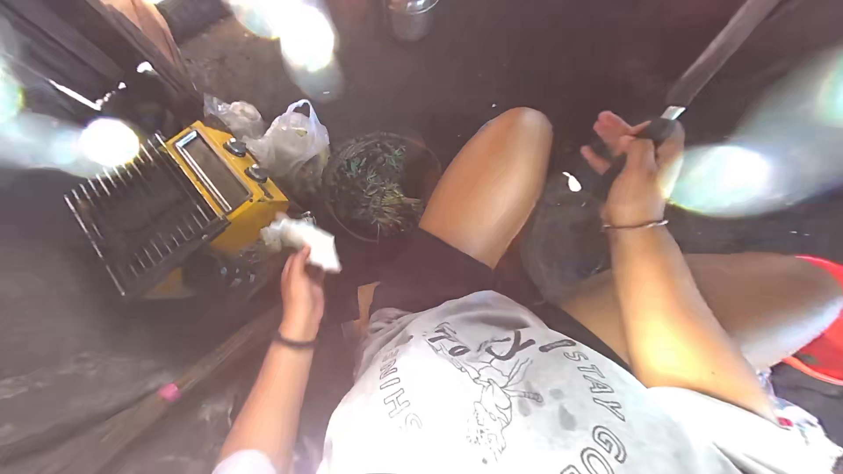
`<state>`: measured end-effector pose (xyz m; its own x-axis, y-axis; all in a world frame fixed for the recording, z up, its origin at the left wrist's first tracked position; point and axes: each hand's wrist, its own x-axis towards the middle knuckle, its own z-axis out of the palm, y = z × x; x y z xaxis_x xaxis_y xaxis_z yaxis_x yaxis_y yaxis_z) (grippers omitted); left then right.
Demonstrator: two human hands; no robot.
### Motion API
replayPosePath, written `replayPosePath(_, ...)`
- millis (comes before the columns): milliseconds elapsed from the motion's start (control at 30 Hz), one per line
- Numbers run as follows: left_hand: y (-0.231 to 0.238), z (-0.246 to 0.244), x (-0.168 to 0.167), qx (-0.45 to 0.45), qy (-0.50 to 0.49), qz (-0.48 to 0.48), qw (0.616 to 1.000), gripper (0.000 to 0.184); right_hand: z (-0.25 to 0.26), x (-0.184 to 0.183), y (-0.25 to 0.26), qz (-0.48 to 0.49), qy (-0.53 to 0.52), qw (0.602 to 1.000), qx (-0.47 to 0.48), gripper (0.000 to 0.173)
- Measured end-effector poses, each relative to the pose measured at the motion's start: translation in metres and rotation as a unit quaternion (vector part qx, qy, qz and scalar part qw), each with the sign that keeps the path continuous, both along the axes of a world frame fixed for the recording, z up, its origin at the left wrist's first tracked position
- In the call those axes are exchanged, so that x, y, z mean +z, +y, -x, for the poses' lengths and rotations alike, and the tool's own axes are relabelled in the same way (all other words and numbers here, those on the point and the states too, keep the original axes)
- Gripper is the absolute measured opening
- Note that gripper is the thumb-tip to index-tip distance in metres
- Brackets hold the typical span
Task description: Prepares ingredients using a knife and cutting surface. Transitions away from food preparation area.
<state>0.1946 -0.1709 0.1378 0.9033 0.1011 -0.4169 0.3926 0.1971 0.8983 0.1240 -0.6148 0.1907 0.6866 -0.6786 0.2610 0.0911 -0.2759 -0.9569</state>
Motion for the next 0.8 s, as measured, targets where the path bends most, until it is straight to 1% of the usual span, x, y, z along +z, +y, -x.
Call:
replayPosePath(33,-0.031,-0.021,0.024,-0.062,-0.044,0.07,0.995,0.033,-0.002,0.017,0.019,-0.017,-0.04,0.999,0.033,0.024)
replayPosePath(67,-0.061,-0.036,0.047,-0.131,-0.081,0.122,0.981,0.032,-0.004,0.033,0.035,-0.029,-0.066,0.996,0.061,0.023)
replayPosePath(133,-0.118,-0.051,0.084,-0.257,-0.116,0.198,0.939,0.028,-0.007,0.054,0.055,-0.03,-0.111,0.987,0.113,0.022)
replayPosePath(200,-0.17,-0.059,0.105,-0.35,-0.113,0.241,0.898,0.022,-0.008,0.067,0.062,-0.013,-0.141,0.978,0.15,0.019)
replayPosePath(267,-0.218,-0.064,0.115,-0.413,-0.108,0.25,0.869,0.022,-0.006,0.077,0.056,0.025,-0.115,0.983,0.141,0.015)
replayPosePath(300,-0.239,-0.065,0.116,-0.439,-0.119,0.242,0.857,0.024,-0.004,0.079,0.05,0.042,-0.095,0.987,0.124,0.014)
replayPosePath(333,-0.258,-0.064,0.117,-0.463,-0.134,0.228,0.846,0.025,-0.001,0.08,0.043,0.053,-0.067,0.991,0.103,0.016)
replayPosePath(367,-0.276,-0.062,0.117,-0.487,-0.147,0.205,0.836,0.025,0.004,0.08,0.037,0.055,-0.032,0.995,0.072,0.025)
replayPosePath(433,-0.307,-0.055,0.115,-0.517,-0.162,0.181,0.821,0.027,0.01,0.077,0.026,0.061,0.009,0.998,0.013,0.035)
replayPosePath(500,-0.334,-0.05,0.11,-0.543,-0.165,0.194,0.801,0.025,0.012,0.067,0.009,0.089,-0.006,0.994,-0.067,0.029)
replayPosePath(533,-0.345,-0.049,0.106,-0.556,-0.158,0.21,0.789,0.023,0.013,0.061,-0.001,0.099,-0.032,0.99,-0.1,0.024)
replayPosePath(567,-0.358,-0.048,0.103,-0.566,-0.147,0.216,0.782,0.027,0.016,0.057,-0.012,0.096,-0.058,0.986,-0.122,0.022)
replayPosePath(633,-0.384,-0.046,0.095,-0.575,-0.121,0.183,0.788,0.041,0.027,0.057,-0.026,0.069,-0.074,0.983,-0.152,0.023)
replayPosePath(700,-0.408,-0.042,0.088,-0.578,-0.089,0.131,0.801,0.044,0.034,0.059,-0.032,0.051,-0.071,0.98,-0.179,0.026)
replayPosePath(733,-0.418,-0.037,0.084,-0.584,-0.087,0.121,0.798,0.045,0.035,0.06,-0.033,0.043,-0.073,0.978,-0.189,0.028)
replayPosePath(800,-0.436,-0.023,0.078,-0.593,-0.119,0.124,0.787,0.049,0.035,0.057,-0.036,0.04,-0.066,0.974,-0.211,0.028)
